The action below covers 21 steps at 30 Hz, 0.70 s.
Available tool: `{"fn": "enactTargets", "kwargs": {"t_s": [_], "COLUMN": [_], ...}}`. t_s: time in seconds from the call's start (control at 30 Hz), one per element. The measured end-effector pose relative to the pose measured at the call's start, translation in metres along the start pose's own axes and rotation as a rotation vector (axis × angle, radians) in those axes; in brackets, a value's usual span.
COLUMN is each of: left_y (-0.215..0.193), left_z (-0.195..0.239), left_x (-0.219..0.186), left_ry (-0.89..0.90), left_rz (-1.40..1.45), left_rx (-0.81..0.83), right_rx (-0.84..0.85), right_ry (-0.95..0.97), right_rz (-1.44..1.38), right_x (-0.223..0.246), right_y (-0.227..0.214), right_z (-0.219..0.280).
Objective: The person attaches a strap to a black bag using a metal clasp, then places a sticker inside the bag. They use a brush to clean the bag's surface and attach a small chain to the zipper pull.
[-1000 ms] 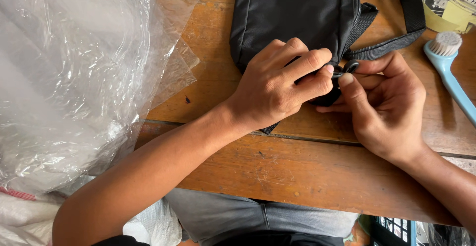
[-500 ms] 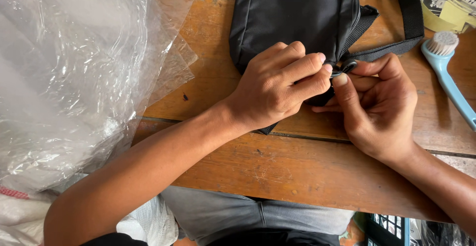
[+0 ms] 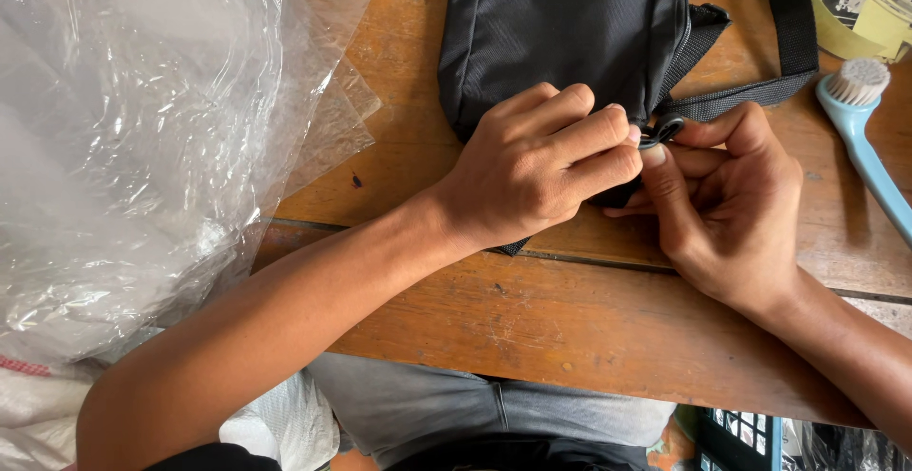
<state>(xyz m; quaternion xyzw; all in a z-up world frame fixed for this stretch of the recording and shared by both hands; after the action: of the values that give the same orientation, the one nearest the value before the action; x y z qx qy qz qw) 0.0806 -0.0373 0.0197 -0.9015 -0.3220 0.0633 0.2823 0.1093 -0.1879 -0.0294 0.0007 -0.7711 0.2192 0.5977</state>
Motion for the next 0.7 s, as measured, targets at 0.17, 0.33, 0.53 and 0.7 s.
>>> {"fn": "enactTargets", "kwargs": {"t_s": [0.17,0.33,0.53,0.7], "left_y": [-0.001,-0.001,-0.001,-0.001], "left_z": [-0.001,-0.006,-0.007,-0.002], "left_x": [-0.001,0.001,0.018,0.032], "left_ry": [-0.01,-0.07,-0.2,-0.195], "left_rz": [-0.005,0.007,0.078,0.138], "left_rx": [0.008,0.029,0.059,0.14], "right_rx": [0.01,0.035,0.114,0.141], "right_ry": [-0.043,-0.06,-0.199,-0.485], "right_rz": [0.041,0.048,0.491,0.763], "right_x": [0.005,0.014,0.024,0.024], "right_y": [0.002,0.006,-0.012,-0.023], "right_z": [0.0,-0.005,-0.021,-0.024]}}
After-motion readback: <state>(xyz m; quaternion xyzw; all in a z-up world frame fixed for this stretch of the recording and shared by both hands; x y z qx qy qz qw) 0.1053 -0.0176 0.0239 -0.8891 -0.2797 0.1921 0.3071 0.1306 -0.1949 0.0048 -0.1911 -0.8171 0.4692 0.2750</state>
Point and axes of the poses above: each hand's wrist, its own z-axis away from the middle knuckle, its own y-axis out of the palm, x = y × z, the point moved 7 cm from there along -z, towards the middle knuckle, and after that the axes turned 4 degrees about x, right-handed, at the moved point
